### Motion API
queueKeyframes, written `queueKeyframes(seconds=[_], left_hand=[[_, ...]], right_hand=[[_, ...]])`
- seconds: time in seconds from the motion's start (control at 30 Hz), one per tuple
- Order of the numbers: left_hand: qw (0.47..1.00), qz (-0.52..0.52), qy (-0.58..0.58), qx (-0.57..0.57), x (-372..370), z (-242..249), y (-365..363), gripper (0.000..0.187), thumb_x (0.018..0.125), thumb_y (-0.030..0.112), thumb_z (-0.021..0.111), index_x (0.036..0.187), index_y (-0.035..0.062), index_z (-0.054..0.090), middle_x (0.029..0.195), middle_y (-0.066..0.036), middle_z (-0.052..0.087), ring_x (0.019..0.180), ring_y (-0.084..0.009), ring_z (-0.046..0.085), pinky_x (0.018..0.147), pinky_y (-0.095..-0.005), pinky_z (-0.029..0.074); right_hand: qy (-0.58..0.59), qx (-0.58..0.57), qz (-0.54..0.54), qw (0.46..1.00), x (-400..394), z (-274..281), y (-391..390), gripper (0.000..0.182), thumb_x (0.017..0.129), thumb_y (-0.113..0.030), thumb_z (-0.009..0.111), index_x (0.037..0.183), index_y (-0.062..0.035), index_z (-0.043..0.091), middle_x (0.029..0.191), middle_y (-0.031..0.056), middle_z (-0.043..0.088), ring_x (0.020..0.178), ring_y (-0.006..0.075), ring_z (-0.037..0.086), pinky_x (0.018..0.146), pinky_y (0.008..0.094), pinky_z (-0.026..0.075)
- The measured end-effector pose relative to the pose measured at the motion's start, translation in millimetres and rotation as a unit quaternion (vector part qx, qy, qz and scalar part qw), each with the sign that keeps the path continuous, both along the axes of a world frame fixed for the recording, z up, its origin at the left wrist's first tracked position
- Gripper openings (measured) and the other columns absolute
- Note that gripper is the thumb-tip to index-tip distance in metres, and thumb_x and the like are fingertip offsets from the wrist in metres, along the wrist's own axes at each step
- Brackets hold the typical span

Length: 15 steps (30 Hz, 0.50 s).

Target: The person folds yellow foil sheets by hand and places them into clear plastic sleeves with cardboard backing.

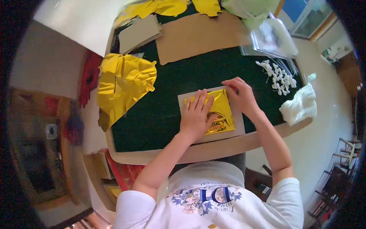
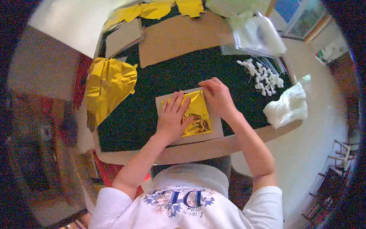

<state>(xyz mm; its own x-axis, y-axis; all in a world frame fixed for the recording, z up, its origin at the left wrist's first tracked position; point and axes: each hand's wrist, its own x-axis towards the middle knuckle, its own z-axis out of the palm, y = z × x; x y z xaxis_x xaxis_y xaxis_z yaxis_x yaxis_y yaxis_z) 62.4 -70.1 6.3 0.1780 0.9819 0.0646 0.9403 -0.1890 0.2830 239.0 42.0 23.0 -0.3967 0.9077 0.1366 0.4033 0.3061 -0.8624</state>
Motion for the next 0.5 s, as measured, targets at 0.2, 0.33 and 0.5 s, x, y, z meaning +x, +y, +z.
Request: queueKeyframes(seconds=[0.2,0.33,0.5], left_hand=[[0.997,-0.038,0.063,0.015,7,17,11,0.069,0.091,0.039,0.055,0.146,0.0064,0.031,0.154,-0.014,0.025,0.144,-0.0299,0.021,0.114,-0.0544,0.017],[0.996,-0.083,0.032,0.007,9,9,18,0.071,0.09,0.037,0.056,0.147,0.0059,0.028,0.154,-0.014,0.025,0.144,-0.0286,0.021,0.115,-0.0541,0.014],[0.997,-0.081,0.006,0.002,8,6,18,0.073,0.089,0.036,0.056,0.148,0.0059,0.026,0.155,-0.014,0.024,0.145,-0.028,0.019,0.116,-0.0521,0.013]], right_hand=[[-0.087,0.089,0.072,0.99,0,-5,16,0.01,0.08,0.0,0.06,0.087,-0.0009,0.067,0.087,0.0149,0.061,0.084,0.0325,0.061,0.074,0.038,0.051],[-0.103,0.061,0.102,0.988,3,6,22,0.006,0.078,-0.006,0.061,0.082,-0.0025,0.064,0.085,0.0159,0.062,0.087,0.0357,0.061,0.075,0.0428,0.05],[-0.132,0.068,0.133,0.98,3,3,30,0.01,0.077,-0.002,0.062,0.087,-0.0003,0.064,0.083,0.0138,0.061,0.081,0.0313,0.061,0.072,0.037,0.052]])
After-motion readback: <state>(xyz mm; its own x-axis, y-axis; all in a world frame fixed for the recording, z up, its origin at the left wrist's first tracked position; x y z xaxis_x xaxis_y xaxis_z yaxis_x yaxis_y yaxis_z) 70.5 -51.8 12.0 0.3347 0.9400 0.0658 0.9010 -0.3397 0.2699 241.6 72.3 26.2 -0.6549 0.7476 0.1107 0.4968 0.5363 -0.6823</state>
